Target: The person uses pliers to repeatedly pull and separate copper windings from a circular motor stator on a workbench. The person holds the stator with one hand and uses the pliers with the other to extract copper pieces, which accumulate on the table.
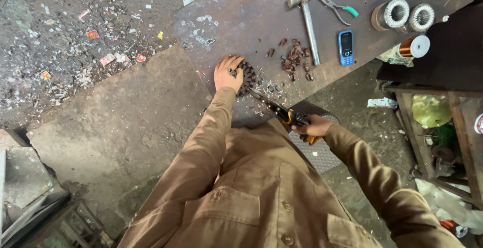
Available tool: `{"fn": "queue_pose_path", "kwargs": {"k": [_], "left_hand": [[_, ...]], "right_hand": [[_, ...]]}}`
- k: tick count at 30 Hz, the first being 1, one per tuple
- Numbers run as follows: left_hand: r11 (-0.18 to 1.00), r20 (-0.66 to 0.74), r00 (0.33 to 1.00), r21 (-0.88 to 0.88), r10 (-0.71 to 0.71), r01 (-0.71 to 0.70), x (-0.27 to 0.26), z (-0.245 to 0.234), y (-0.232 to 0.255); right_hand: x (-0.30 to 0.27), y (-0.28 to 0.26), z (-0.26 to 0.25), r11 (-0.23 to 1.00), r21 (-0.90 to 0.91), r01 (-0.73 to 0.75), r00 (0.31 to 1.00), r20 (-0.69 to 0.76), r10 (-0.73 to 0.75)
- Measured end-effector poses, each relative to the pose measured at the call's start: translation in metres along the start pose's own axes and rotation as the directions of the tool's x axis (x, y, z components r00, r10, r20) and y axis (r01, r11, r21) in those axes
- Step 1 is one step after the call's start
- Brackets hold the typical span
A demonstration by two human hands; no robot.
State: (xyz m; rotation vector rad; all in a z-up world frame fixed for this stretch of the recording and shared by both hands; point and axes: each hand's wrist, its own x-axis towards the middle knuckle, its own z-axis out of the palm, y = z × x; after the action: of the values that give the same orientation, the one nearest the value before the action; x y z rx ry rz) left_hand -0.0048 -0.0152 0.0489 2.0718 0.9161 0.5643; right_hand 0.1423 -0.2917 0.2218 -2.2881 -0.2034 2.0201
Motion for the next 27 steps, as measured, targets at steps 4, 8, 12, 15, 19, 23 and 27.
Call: {"fn": "queue_pose_path", "kwargs": {"k": [4, 8, 12, 15, 19, 23, 27], "left_hand": [[0.999, -0.007, 1.0, 0.031, -0.012, 0.012, 0.011, 0.003, -0.001], [1.0, -0.019, 1.0, 0.017, 0.014, -0.014, 0.005, 0.0, -0.004], [0.991, -0.105, 0.994, -0.131, 0.028, -0.041, -0.009, -0.005, 0.001], [0.997, -0.146, 0.988, -0.06, 0.041, -0.05, -0.015, -0.01, 0.01], [0.985, -0.079, 0.981, 0.012, 0.175, -0.174, -0.007, -0.014, 0.026], [0.967, -0.038, 0.968, 0.076, 0.247, -0.244, -0.013, -0.027, 0.042], [0.95, 0.001, 0.952, 0.073, 0.306, -0.305, -0.006, -0.032, 0.048]], "right_hand": [[0.005, -0.013, -0.003, 0.996, 0.074, -0.049, 0.999, 0.023, 0.047], [0.0, -0.026, 0.017, 0.997, 0.074, 0.009, 0.995, 0.102, -0.016], [0.016, 0.002, 0.045, 0.939, -0.34, 0.056, 0.959, -0.244, -0.146], [0.055, 0.042, 0.059, 0.876, -0.445, 0.187, 0.838, -0.393, -0.378], [0.122, 0.086, 0.078, 0.886, -0.389, 0.253, 0.805, -0.423, -0.416], [0.153, 0.101, 0.069, 0.818, -0.215, 0.534, 0.764, -0.292, -0.576], [0.136, 0.089, 0.022, 0.96, -0.044, 0.275, 0.953, 0.147, -0.266]]}}
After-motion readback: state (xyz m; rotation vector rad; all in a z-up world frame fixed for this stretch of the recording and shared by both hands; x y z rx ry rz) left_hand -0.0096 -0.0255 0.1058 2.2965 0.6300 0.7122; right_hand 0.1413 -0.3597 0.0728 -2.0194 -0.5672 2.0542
